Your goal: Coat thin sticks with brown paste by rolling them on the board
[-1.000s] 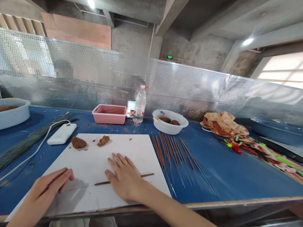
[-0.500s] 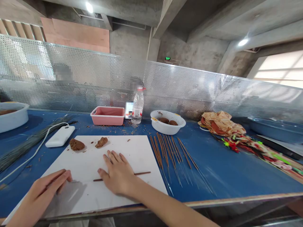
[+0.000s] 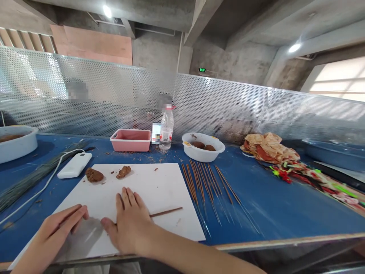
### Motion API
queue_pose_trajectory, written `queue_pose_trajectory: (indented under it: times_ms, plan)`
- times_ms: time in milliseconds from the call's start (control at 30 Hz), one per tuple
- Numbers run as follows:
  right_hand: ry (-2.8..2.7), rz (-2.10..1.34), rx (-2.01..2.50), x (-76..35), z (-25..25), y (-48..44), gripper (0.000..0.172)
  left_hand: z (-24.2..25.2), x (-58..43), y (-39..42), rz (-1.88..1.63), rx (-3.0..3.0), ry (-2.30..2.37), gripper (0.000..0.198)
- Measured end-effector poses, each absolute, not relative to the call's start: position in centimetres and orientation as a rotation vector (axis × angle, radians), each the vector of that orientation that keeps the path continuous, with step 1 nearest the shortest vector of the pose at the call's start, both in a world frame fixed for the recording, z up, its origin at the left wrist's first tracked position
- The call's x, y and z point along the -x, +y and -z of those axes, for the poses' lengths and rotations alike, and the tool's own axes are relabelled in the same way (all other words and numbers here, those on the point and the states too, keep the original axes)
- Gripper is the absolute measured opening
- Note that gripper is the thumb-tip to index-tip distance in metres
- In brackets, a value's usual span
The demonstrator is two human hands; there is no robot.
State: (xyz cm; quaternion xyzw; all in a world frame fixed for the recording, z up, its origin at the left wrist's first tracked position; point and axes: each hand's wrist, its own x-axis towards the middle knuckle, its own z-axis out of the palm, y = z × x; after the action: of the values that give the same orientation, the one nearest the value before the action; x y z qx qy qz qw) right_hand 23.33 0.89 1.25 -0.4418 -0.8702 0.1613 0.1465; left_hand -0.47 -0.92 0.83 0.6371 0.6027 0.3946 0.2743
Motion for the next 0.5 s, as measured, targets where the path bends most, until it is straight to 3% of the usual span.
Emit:
queue_pose_trajectory:
  times_ms: [233, 400, 500]
  plan:
    - [-2.497, -0.497, 1.300, -22.4, -2.2, 5.2, 0.072, -0.5, 1.6, -0.3, -0.949, -1.772, 1.625, 0.062]
    - [-2.507, -0.479, 1.227, -22.4, -3.3, 5.2, 0.075, -0.9, 1.2, -0.6, -0.996, -1.791, 1.629, 0.060]
    - [-2.493, -0.560, 1.189, -24.2, -5.6, 5.7, 0.063, -1.0, 1.1, -0.6, -0.969, -1.805, 1.641, 0.062]
